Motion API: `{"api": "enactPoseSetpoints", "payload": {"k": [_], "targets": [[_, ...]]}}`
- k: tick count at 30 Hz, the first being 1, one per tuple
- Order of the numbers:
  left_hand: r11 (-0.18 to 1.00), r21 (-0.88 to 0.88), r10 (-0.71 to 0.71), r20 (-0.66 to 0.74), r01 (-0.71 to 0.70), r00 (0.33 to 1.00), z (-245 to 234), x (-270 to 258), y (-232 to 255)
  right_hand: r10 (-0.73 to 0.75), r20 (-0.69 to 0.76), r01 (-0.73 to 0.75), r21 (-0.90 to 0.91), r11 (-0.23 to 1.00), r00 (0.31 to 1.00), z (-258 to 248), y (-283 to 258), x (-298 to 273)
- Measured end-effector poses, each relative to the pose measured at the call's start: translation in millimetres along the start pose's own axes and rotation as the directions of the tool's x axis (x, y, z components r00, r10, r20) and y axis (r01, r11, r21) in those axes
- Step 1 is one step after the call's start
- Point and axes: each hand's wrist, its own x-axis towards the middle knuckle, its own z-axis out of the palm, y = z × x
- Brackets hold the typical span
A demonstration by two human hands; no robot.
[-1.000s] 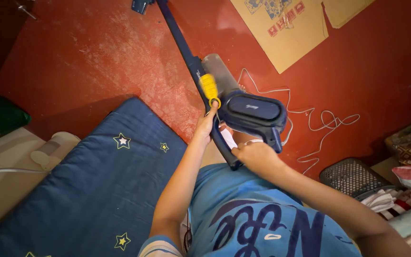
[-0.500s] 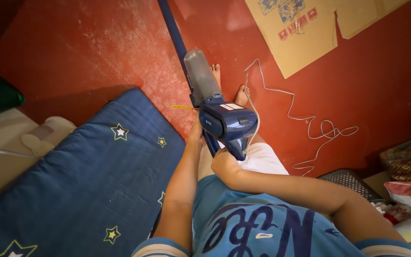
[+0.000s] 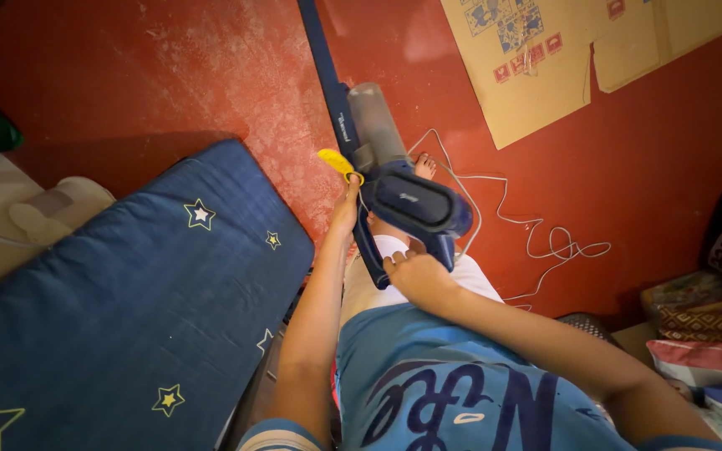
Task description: The person vacuums a red floor in a cluttered room using a handheld stick vacuum. They move a red plastic stool to clean underneath it, then remove the vacuum's dustbin to empty it into a trash can before reattaching it and resuming vacuuming.
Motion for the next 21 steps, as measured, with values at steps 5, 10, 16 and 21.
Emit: {"api": "enactPoseSetpoints", "payload": {"k": [5,10,16,21], "targets": [[0.993,0.108,0.068,-0.116,-0.056,0.991,15.1,-15.1,12.8,0.110,-0.182,0.049,0.698,0.714,0.977,-44.2,20.6,-17.8],[0.989,0.123,0.094,-0.090,-0.082,0.992,14.9,-46.6,10.0,0.682,-0.117,-0.031,0.979,0.201,0.722,15.6,149.1,41.5],[0.970,0.227,0.111,-0.108,-0.084,0.988,15.8,-55.2,-14.6,0.649,0.360,-0.502,0.864,0.039,0.670,88.7,223.6,144.4],[0.998,0.062,0.003,-0.107,0.004,0.994,26.2,-65.4,-28.3,0.558,0.403,-0.338,0.915,-0.221,0.726,79.6,206.6,164.0]]}}
